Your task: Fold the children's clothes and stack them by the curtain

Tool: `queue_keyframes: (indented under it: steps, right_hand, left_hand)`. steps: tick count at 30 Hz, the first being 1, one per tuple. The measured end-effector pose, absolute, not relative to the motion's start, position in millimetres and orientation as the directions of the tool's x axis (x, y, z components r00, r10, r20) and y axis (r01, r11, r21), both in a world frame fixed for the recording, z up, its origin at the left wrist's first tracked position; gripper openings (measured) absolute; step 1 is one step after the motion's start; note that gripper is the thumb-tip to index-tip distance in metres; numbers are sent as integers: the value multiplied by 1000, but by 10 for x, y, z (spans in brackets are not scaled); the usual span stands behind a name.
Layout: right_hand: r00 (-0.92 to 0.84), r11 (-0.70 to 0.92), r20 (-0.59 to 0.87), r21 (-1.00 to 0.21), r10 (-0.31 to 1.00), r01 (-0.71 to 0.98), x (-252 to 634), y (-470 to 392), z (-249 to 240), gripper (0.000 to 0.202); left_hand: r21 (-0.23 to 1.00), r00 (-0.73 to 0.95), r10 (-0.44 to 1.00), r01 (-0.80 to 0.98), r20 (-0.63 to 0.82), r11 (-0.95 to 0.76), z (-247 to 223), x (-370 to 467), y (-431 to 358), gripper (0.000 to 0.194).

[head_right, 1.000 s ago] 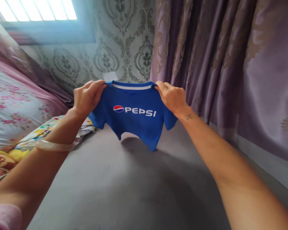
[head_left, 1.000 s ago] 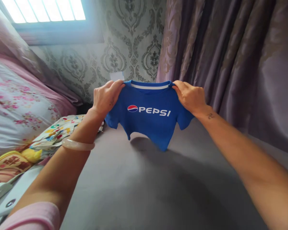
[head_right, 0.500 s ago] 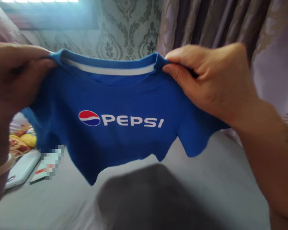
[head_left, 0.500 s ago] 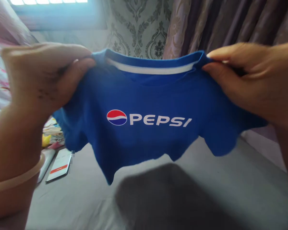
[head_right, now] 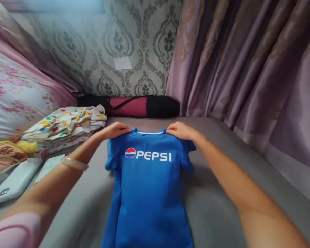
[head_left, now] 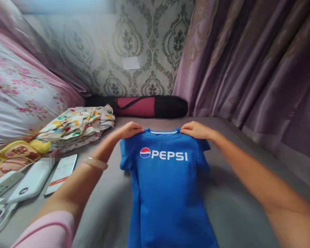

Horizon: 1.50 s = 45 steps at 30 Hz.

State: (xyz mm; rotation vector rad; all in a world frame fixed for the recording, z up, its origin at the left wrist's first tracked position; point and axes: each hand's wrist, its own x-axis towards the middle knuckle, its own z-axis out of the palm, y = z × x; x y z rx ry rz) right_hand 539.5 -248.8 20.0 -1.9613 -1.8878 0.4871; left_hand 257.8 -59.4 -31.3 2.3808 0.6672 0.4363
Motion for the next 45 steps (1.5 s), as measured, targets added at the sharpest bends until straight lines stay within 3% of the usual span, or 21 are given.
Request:
queue_keyframes:
  steps: [4, 8, 16, 24, 33, 37, 41, 45]
  right_hand:
    - [54, -81, -71, -475, 996, 876, 5405, -2361, -346, 28]
    - [71, -114, -111, -453, 991, 884, 5447, -2235, -680, 28]
    - [116, -147, -102, -391, 988, 909, 5725, -1826, -1079, 24]
    - [162, -176, -76, -241, 984, 955, 5947, -1468, -1281, 36]
    - [188, -196, -64, -164, 980, 967, 6051, -1312, -1321, 37]
    - [272, -277, -61, -313, 960, 908, 6143, -1273, -1379, 44]
    - [344, -462, -310, -584, 887, 668, 6344, -1334, -1289, 70]
    - [308, -655, -579, -636, 755, 409, 6503, -1518, -1168, 74]
  left_hand:
    - [600, 849, 526, 400, 41, -693, -1006, 2774, -445, 48]
    - [569, 808, 587, 460, 49, -681, -1281, 2858, -362, 48]
    - [457, 778, 627, 544, 41, -704, -1409, 2968, -79, 43]
    - [331, 741, 671, 626, 30, -706, -1410, 3177, 253, 39]
    - [301, 702, 711, 672, 33, -677, -1440, 3356, 308, 36]
    - [223, 659, 752, 736, -23, -639, -1395, 3375, 254, 33]
    - [92, 723, 682, 676, 109, -731, -1238, 3466, 143, 34]
    - [267, 880, 445, 394, 164, -879, -1158, 3820, -136, 30]
